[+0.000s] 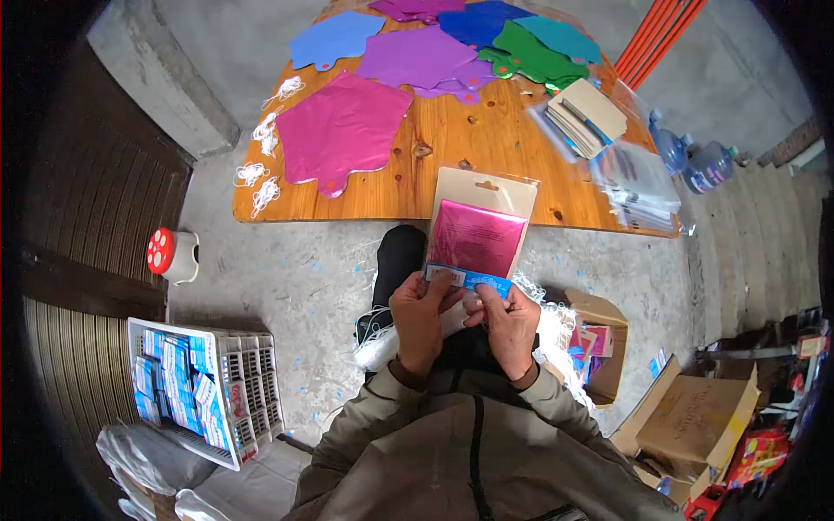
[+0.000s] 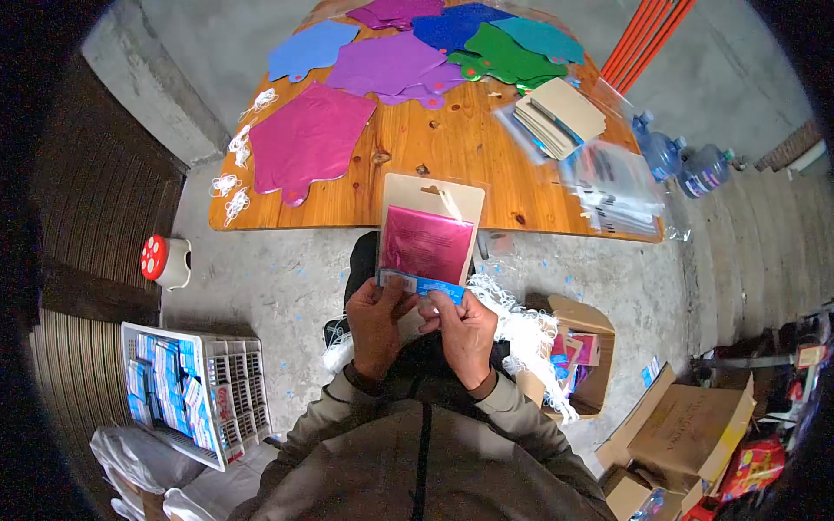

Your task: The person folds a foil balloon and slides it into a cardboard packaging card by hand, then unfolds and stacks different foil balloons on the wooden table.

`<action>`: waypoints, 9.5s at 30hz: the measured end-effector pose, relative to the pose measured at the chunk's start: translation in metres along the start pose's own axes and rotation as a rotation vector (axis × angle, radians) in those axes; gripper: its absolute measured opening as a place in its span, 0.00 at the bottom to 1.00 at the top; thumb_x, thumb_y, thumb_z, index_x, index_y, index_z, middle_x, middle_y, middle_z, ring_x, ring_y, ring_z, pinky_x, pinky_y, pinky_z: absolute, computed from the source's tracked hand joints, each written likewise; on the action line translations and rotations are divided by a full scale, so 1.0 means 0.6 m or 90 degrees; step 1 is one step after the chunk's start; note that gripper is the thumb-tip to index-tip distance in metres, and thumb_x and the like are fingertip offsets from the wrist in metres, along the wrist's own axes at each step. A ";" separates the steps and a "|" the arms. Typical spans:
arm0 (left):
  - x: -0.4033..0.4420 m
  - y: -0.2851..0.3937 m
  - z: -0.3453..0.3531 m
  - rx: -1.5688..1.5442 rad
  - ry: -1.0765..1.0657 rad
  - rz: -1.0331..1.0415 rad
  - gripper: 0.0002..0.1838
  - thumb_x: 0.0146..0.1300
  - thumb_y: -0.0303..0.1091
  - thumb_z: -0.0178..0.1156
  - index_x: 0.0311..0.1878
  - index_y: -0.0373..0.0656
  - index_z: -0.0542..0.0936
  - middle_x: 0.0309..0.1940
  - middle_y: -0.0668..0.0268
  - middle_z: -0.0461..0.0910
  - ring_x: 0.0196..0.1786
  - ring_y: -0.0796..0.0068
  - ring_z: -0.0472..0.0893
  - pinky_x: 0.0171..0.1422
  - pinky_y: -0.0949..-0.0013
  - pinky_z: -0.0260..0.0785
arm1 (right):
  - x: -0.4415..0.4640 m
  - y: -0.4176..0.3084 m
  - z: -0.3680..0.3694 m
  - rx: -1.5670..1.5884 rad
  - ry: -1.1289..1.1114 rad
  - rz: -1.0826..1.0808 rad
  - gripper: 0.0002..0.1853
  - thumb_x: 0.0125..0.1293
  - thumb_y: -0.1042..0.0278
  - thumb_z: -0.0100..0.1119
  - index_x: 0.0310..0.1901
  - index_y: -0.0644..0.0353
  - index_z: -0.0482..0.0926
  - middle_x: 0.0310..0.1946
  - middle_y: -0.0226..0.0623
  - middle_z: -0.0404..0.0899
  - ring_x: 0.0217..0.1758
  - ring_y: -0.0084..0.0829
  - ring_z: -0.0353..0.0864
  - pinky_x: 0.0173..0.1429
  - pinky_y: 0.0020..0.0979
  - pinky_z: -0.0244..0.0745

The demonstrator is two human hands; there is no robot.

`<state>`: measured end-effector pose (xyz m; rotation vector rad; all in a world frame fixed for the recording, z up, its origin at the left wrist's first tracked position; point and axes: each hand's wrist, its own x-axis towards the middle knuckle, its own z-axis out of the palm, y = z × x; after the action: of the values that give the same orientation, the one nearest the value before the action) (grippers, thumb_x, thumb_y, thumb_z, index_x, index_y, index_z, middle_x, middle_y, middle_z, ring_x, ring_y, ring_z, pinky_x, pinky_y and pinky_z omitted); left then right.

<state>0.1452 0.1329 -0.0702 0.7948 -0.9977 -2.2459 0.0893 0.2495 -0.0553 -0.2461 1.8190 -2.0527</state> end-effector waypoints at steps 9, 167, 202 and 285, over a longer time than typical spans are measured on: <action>0.007 0.000 -0.005 0.024 -0.051 -0.087 0.08 0.76 0.29 0.64 0.46 0.32 0.81 0.38 0.57 0.88 0.39 0.71 0.89 0.46 0.69 0.86 | 0.000 -0.002 -0.004 -0.040 0.044 0.017 0.11 0.78 0.66 0.65 0.39 0.65 0.86 0.23 0.33 0.83 0.20 0.20 0.79 0.25 0.24 0.75; 0.256 0.166 0.117 0.839 -0.528 0.615 0.23 0.60 0.32 0.71 0.60 0.45 0.82 0.70 0.54 0.76 0.76 0.46 0.71 0.81 0.47 0.64 | 0.574 -0.326 -0.040 -1.089 -0.240 -0.729 0.07 0.63 0.72 0.58 0.40 0.64 0.80 0.37 0.46 0.82 0.39 0.47 0.87 0.44 0.45 0.83; 0.228 0.146 0.128 0.895 -0.407 0.588 0.10 0.66 0.31 0.66 0.50 0.44 0.82 0.48 0.57 0.87 0.48 0.50 0.88 0.48 0.52 0.82 | 0.140 -0.184 -0.053 -0.615 0.070 -0.303 0.04 0.65 0.75 0.71 0.39 0.65 0.88 0.29 0.50 0.80 0.32 0.50 0.83 0.37 0.44 0.76; 0.271 0.156 0.145 0.922 -0.781 0.672 0.32 0.59 0.27 0.67 0.70 0.44 0.76 0.75 0.57 0.71 0.80 0.54 0.66 0.85 0.46 0.55 | 0.216 -0.190 -0.092 -0.827 -0.346 -0.382 0.08 0.59 0.80 0.61 0.40 0.61 0.75 0.38 0.43 0.76 0.35 0.52 0.81 0.37 0.49 0.75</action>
<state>-0.0028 0.0087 0.0038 -0.8050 -2.7098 -0.5811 -0.0688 0.2587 0.0328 -1.6231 2.5182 -0.5407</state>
